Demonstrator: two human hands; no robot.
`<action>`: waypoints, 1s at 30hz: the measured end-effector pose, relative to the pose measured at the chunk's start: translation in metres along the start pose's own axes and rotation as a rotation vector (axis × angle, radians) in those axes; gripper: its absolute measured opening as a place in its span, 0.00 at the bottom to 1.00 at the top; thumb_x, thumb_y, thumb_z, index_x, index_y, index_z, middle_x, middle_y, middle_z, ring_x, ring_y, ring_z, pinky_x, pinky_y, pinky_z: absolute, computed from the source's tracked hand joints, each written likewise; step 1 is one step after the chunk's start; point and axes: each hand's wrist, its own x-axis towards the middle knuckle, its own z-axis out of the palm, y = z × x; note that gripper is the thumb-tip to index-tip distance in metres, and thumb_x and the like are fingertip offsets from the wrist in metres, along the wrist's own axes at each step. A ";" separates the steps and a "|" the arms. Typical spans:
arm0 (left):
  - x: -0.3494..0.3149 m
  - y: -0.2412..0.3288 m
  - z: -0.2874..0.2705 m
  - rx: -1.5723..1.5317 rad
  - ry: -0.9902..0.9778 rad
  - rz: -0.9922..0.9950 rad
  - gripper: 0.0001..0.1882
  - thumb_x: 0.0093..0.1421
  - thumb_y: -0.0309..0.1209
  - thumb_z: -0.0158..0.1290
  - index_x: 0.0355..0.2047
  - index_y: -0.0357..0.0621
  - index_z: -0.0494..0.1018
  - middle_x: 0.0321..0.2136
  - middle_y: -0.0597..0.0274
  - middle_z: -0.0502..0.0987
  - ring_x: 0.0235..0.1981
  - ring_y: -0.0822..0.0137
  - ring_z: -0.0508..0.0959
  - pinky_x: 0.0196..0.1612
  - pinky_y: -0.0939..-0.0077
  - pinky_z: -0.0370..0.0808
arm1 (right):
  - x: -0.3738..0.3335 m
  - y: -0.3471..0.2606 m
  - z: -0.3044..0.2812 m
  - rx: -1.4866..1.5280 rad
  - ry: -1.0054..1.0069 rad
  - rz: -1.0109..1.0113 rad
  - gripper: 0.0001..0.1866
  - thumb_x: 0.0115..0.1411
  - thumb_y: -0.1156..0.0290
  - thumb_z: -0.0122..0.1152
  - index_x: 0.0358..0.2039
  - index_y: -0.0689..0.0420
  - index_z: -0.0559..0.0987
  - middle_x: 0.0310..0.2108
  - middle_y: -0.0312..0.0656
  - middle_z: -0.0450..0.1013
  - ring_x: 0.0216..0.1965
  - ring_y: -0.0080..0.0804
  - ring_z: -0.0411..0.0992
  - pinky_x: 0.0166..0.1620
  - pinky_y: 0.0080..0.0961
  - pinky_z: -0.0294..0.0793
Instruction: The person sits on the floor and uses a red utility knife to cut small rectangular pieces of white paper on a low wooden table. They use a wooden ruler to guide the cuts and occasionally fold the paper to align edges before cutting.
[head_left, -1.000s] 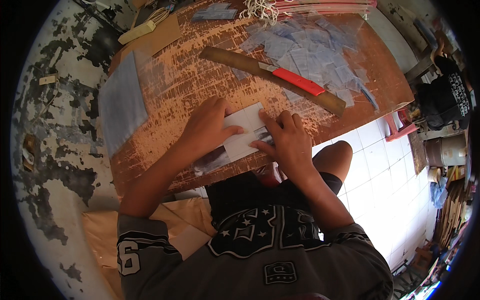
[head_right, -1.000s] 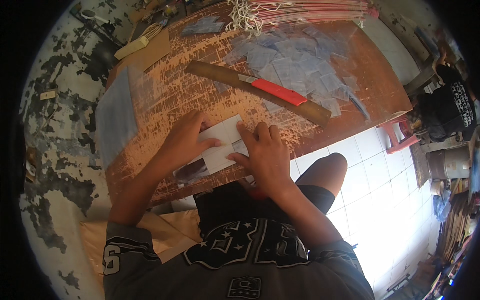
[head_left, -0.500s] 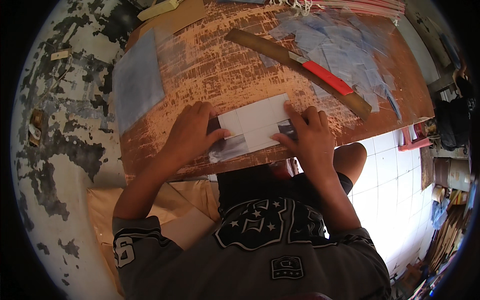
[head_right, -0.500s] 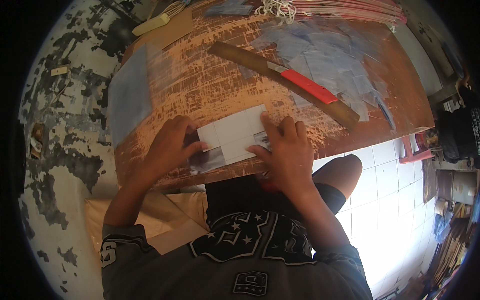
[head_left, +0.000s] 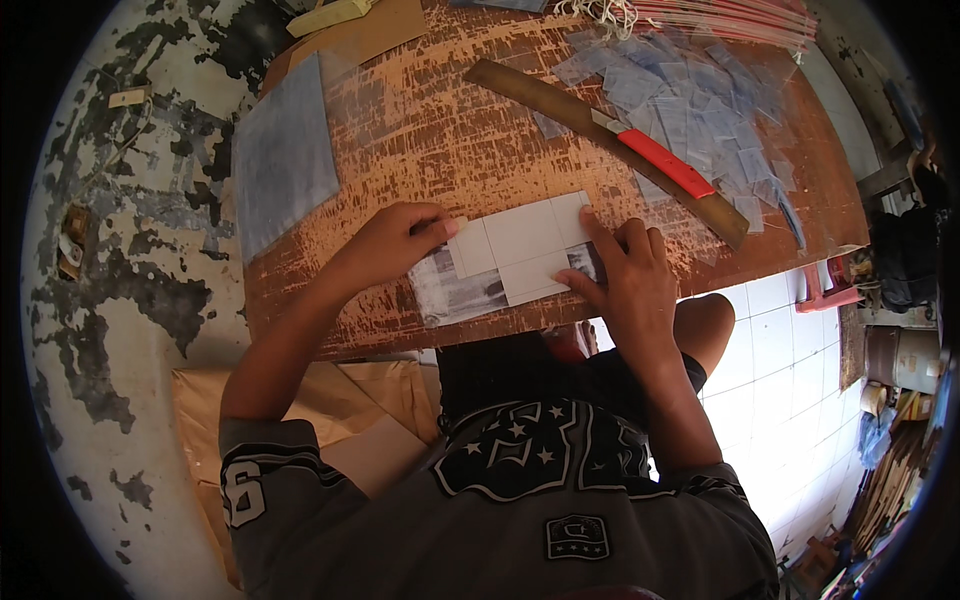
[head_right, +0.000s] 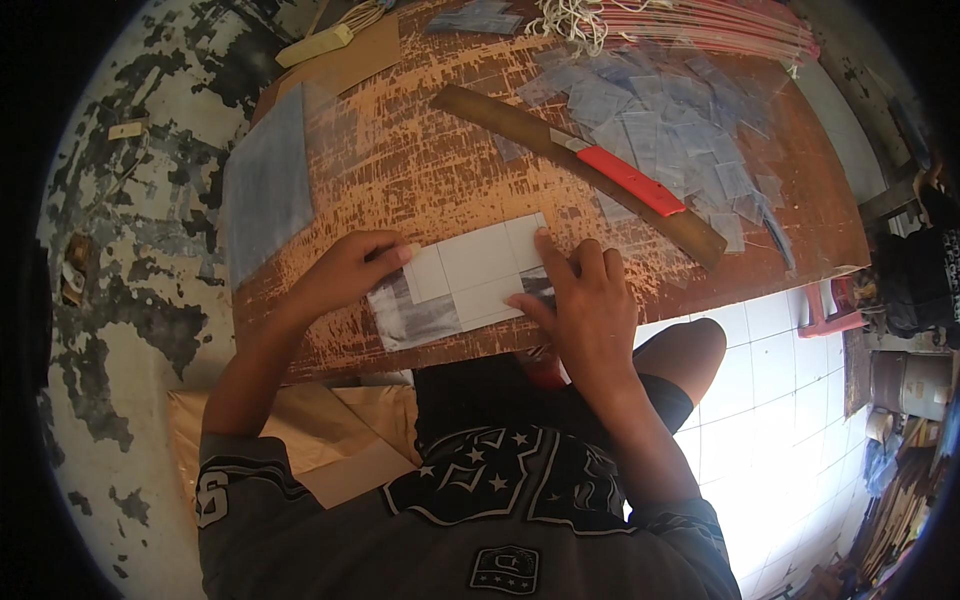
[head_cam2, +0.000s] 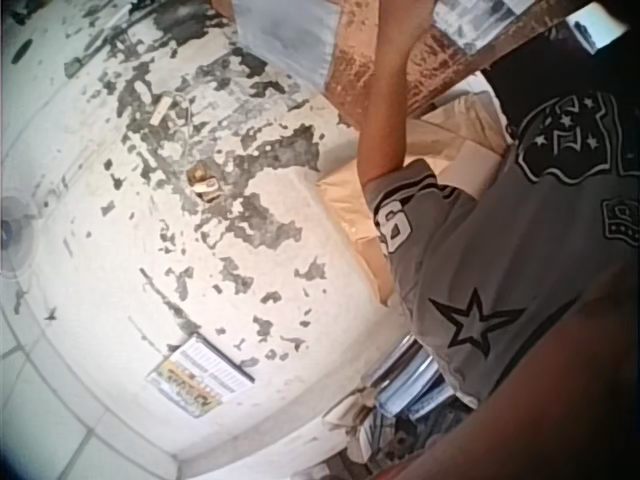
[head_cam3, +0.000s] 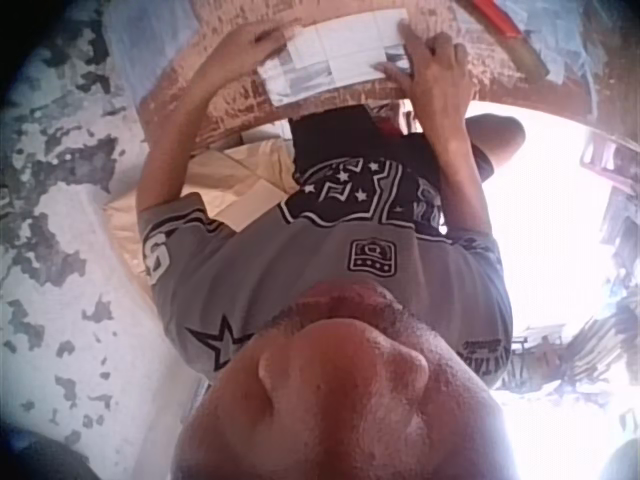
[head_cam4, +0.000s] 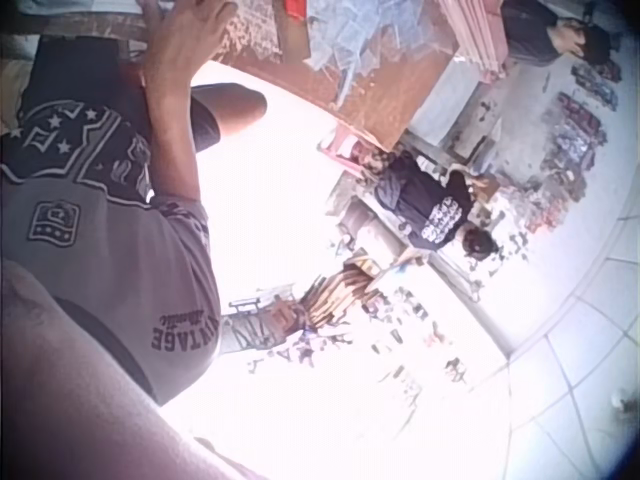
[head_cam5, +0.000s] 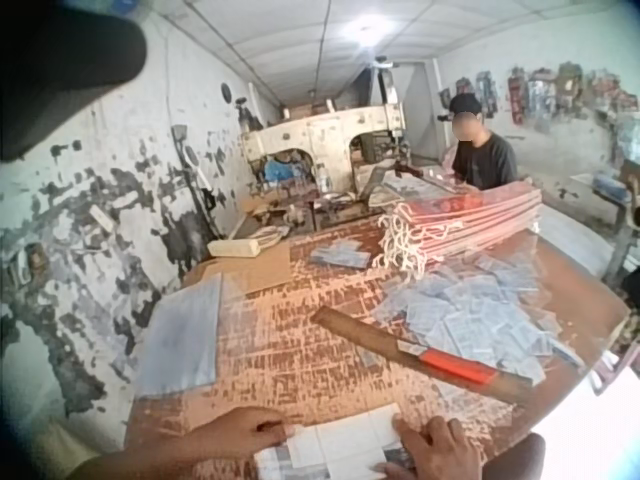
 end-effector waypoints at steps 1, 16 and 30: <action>0.001 -0.001 -0.001 -0.030 -0.026 -0.008 0.17 0.78 0.41 0.58 0.43 0.38 0.83 0.30 0.68 0.77 0.32 0.74 0.72 0.39 0.71 0.72 | 0.000 0.000 0.000 0.002 -0.002 0.001 0.39 0.55 0.49 0.80 0.65 0.51 0.83 0.41 0.41 0.69 0.44 0.42 0.71 0.43 0.42 0.80; 0.020 0.013 -0.014 -0.171 -0.249 -0.017 0.19 0.77 0.45 0.59 0.43 0.38 0.82 0.31 0.71 0.79 0.33 0.77 0.74 0.37 0.73 0.73 | -0.001 0.003 0.003 -0.040 0.037 -0.018 0.39 0.56 0.46 0.79 0.66 0.47 0.83 0.39 0.39 0.70 0.43 0.42 0.72 0.43 0.43 0.79; 0.078 0.038 -0.001 -0.277 -0.413 0.039 0.20 0.76 0.45 0.62 0.49 0.38 0.84 0.36 0.68 0.84 0.35 0.80 0.79 0.38 0.80 0.75 | 0.000 0.003 0.000 -0.034 0.015 -0.032 0.39 0.55 0.47 0.80 0.65 0.51 0.83 0.41 0.42 0.72 0.44 0.44 0.73 0.42 0.42 0.81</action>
